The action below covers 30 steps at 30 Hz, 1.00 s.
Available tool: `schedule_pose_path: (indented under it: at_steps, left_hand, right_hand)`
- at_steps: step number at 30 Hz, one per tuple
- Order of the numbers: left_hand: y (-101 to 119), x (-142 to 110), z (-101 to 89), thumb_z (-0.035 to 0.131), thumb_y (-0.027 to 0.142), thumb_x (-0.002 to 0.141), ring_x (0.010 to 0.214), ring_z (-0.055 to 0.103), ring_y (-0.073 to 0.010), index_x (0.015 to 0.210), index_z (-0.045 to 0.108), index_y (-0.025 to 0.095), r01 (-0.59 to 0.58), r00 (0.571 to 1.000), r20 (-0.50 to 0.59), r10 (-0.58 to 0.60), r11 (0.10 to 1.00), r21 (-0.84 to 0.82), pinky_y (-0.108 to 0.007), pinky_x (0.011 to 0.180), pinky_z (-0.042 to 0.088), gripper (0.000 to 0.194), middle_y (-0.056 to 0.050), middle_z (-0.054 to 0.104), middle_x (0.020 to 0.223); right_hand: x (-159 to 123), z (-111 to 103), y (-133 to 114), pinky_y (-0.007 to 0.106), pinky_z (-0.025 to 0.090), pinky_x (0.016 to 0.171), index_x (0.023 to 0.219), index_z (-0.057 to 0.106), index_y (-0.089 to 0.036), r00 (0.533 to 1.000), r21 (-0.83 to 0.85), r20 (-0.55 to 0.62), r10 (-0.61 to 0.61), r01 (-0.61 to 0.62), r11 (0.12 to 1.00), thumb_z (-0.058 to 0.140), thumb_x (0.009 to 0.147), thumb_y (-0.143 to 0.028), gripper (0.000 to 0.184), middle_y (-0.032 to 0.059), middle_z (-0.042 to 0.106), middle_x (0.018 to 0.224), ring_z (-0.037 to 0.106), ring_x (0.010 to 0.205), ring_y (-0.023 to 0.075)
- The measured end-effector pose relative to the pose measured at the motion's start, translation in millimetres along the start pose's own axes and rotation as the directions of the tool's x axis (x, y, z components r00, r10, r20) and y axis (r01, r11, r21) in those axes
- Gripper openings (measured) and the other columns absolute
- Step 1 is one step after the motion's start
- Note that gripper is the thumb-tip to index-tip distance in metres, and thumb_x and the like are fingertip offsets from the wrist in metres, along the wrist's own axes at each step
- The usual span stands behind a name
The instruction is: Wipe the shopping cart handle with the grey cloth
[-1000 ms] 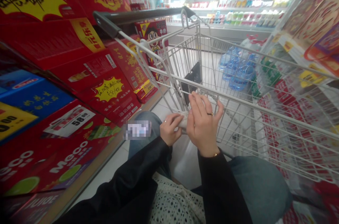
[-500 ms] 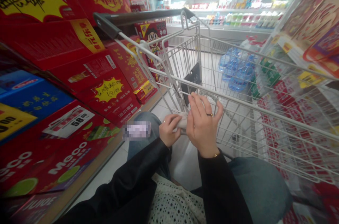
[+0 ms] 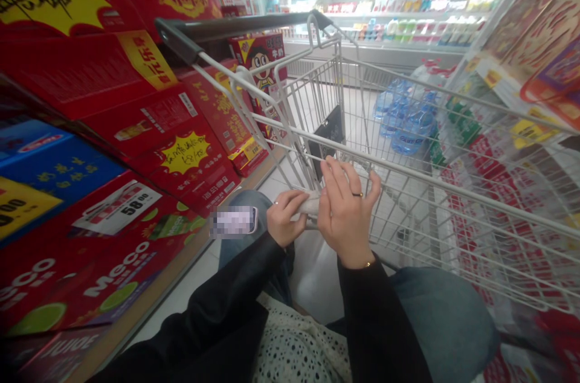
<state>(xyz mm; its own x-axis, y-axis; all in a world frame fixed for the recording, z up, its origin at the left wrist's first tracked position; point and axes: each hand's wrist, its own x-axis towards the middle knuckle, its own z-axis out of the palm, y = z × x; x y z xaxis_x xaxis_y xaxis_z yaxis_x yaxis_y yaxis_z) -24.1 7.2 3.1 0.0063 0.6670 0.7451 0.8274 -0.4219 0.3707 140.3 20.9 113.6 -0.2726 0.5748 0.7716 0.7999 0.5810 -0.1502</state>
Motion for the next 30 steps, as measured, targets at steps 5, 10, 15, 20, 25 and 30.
schedule_pose_path:
  at_steps: [5, 10, 15, 20, 25, 30]
  left_hand:
    - [5, 23, -18.6, 0.062, 0.007, 0.077, 0.107, 0.067, -0.0195, 0.119, 0.068, 0.021, -0.042, 0.988, -0.148, 0.039, 0.999, -0.014, -0.032, 0.093, 0.057, 0.045, -0.007, 0.071, 0.114]
    - [4, 11, -3.2, 0.062, 0.008, 0.07, 0.106, 0.067, -0.0242, 0.116, 0.068, 0.02, -0.046, 0.992, -0.114, 0.047, 0.999, 0.01, -0.036, 0.091, 0.057, 0.047, -0.009, 0.07, 0.114]
    - [2, 19, -13.8, 0.063, 0.011, 0.076, 0.107, 0.068, -0.0226, 0.125, 0.063, 0.02, -0.05, 0.987, -0.154, 0.048, 0.999, -0.007, -0.035, 0.091, 0.058, 0.05, -0.009, 0.07, 0.115]
    - [6, 48, -31.5, 0.063, 0.014, 0.08, 0.113, 0.067, -0.0243, 0.135, 0.06, 0.019, -0.023, 0.955, -0.293, 0.049, 0.996, 0.092, -0.037, 0.099, 0.055, 0.055, -0.012, 0.068, 0.122]
    - [11, 28, -16.4, 0.061, 0.01, 0.078, 0.112, 0.067, -0.0234, 0.13, 0.063, 0.02, -0.045, 0.992, -0.118, 0.047, 0.999, 0.025, -0.034, 0.095, 0.057, 0.053, -0.01, 0.07, 0.12]
    - [11, 40, -31.0, 0.061, 0.01, 0.081, 0.109, 0.068, -0.0214, 0.129, 0.064, 0.021, -0.033, 0.977, -0.208, 0.038, 0.999, 0.027, -0.033, 0.095, 0.057, 0.05, -0.009, 0.069, 0.12]
  right_hand:
    - [0, 1, 1, 0.058, 0.017, 0.124, 0.153, 0.045, -0.026, 1.0, 0.003, 0.004, 0.007, -0.007, 1.0, 0.04, 0.098, -0.022, 0.055, 0.0044, 0.057, 0.152, 0.051, 0.141, 0.0241]
    - [1, 1, 1, 0.056, 0.017, 0.124, 0.155, 0.043, -0.026, 1.0, 0.0, -0.008, -0.005, 0.005, 1.0, 0.041, 0.097, -0.022, 0.057, 0.0042, 0.057, 0.153, 0.051, 0.14, 0.0241]
    - [1, 1, 0, 0.056, 0.016, 0.124, 0.154, 0.044, -0.027, 1.0, 0.02, -0.017, 0.0, 0.0, 1.0, 0.041, 0.099, -0.022, 0.055, 0.0038, 0.058, 0.152, 0.052, 0.14, 0.0235]
    - [0, 1, 0, 0.056, 0.016, 0.124, 0.152, 0.046, -0.026, 1.0, 0.016, -0.013, 0.011, -0.01, 1.0, 0.041, 0.099, -0.023, 0.054, 0.004, 0.058, 0.152, 0.051, 0.141, 0.024]
    - [0, 1, 0, 0.057, 0.016, 0.124, 0.153, 0.046, -0.027, 1.0, 0.022, -0.005, 0.011, -0.01, 1.0, 0.04, 0.099, -0.023, 0.054, 0.0046, 0.058, 0.152, 0.051, 0.141, 0.0245]
    - [0, 0, 0, 0.056, 0.015, 0.124, 0.153, 0.045, -0.027, 1.0, 0.027, -0.008, 0.007, -0.007, 1.0, 0.041, 0.099, -0.023, 0.054, 0.004, 0.058, 0.152, 0.051, 0.141, 0.0239]
